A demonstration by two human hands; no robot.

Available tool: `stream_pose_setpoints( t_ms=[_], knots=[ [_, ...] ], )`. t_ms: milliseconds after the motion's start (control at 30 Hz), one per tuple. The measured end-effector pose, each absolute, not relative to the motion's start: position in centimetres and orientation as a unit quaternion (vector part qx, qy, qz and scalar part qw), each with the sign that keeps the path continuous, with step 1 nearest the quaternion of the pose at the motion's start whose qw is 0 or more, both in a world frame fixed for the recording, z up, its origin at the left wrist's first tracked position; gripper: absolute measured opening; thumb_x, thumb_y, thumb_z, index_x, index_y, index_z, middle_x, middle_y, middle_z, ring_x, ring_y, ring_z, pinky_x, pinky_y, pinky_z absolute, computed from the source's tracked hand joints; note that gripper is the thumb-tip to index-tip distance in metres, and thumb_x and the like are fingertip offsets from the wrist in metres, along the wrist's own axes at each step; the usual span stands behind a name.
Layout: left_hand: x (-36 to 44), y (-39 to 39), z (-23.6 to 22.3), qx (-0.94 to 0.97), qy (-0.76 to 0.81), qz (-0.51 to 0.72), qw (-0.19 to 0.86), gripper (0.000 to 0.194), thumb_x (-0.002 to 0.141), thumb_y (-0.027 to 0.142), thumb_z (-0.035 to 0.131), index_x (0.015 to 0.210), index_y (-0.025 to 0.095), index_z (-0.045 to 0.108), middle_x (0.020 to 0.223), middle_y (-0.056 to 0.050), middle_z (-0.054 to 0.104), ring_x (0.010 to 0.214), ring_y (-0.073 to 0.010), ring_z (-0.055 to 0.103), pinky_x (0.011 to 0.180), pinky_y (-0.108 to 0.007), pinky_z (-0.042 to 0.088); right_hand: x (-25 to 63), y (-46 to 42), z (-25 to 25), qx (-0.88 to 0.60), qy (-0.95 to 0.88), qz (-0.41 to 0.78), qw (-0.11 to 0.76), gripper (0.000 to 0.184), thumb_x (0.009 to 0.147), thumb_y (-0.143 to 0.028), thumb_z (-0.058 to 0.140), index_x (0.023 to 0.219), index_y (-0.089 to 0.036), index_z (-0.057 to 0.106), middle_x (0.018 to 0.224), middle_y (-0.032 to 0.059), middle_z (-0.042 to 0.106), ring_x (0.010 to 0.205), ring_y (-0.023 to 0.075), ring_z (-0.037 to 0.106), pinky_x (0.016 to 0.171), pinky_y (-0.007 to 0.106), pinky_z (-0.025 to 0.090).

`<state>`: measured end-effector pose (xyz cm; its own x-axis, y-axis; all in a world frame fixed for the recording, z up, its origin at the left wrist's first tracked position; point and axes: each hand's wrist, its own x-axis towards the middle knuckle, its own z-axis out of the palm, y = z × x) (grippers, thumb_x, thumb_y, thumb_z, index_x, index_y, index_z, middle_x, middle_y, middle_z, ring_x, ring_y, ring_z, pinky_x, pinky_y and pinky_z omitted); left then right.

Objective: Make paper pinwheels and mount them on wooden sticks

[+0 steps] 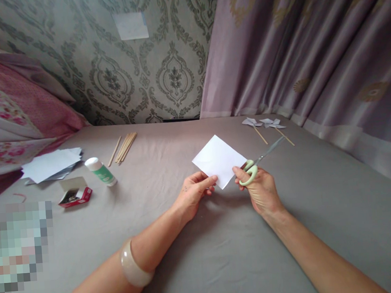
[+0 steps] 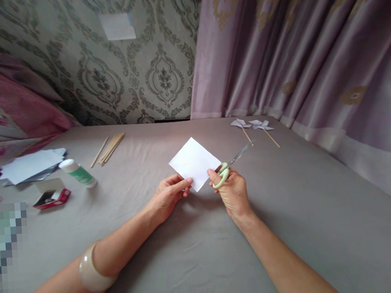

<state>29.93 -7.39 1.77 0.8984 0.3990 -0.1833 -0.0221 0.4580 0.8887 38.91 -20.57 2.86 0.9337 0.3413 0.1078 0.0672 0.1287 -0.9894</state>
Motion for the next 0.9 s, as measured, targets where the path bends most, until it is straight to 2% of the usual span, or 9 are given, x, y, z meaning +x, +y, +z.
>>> stream_pose_setpoints(
  t_ms=[167, 333, 467, 633, 900],
  knots=[
    [30.3, -6.7, 1.9, 0.480, 0.204, 0.177, 0.835, 0.030, 0.056, 0.032, 0.084, 0.066, 0.013, 0.064, 0.062, 0.000, 0.058, 0.054, -0.0066, 0.049, 0.052, -0.020, 0.036, 39.1, -21.1, 3.6, -0.663, -0.165, 0.107, 0.722, 0.046, 0.061, -0.058, 0.075, 0.072, -0.016, 0.058, 0.066, 0.0016, 0.063, 0.042, 0.0059, 0.043, 0.036, 0.021, 0.033],
    [30.5, -5.5, 2.4, 0.423, 0.233, 0.212, 0.849, 0.035, 0.051, 0.030, 0.087, 0.064, 0.013, 0.059, 0.064, 0.001, 0.059, 0.057, -0.0062, 0.051, 0.053, -0.019, 0.038, 38.8, -21.7, 4.7, -0.706, -0.231, 0.271, 0.612, 0.067, 0.060, -0.079, 0.060, 0.070, -0.013, 0.063, 0.063, 0.0054, 0.064, 0.039, 0.0053, 0.040, 0.036, 0.021, 0.032],
    [30.5, -5.1, 2.7, 0.411, 0.245, 0.225, 0.849, 0.035, 0.050, 0.029, 0.087, 0.064, 0.013, 0.058, 0.066, 0.000, 0.060, 0.058, -0.0062, 0.052, 0.054, -0.020, 0.038, 38.1, -21.9, 5.1, -0.721, -0.274, 0.364, 0.522, 0.068, 0.061, -0.079, 0.058, 0.072, -0.012, 0.065, 0.065, 0.0060, 0.065, 0.039, 0.0049, 0.038, 0.037, 0.021, 0.031],
    [30.5, -5.3, 2.8, 0.410, 0.249, 0.230, 0.847, 0.035, 0.049, 0.029, 0.087, 0.064, 0.013, 0.059, 0.066, 0.000, 0.061, 0.057, -0.0062, 0.052, 0.054, -0.020, 0.038, 37.5, -22.0, 4.6, -0.736, -0.309, 0.394, 0.456, 0.061, 0.067, -0.073, 0.060, 0.069, -0.012, 0.065, 0.062, 0.0051, 0.064, 0.039, 0.0039, 0.031, 0.037, 0.020, 0.022],
    [30.5, -5.4, 2.5, 0.425, 0.234, 0.246, 0.839, 0.031, 0.053, 0.029, 0.085, 0.064, 0.012, 0.062, 0.068, -0.002, 0.062, 0.058, -0.0068, 0.052, 0.053, -0.020, 0.037, 37.1, -21.7, 3.7, -0.755, -0.345, 0.370, 0.417, 0.066, 0.069, -0.078, 0.052, 0.056, -0.014, 0.061, 0.058, 0.0049, 0.060, 0.048, 0.0083, 0.039, 0.045, 0.023, 0.029]
  ],
)
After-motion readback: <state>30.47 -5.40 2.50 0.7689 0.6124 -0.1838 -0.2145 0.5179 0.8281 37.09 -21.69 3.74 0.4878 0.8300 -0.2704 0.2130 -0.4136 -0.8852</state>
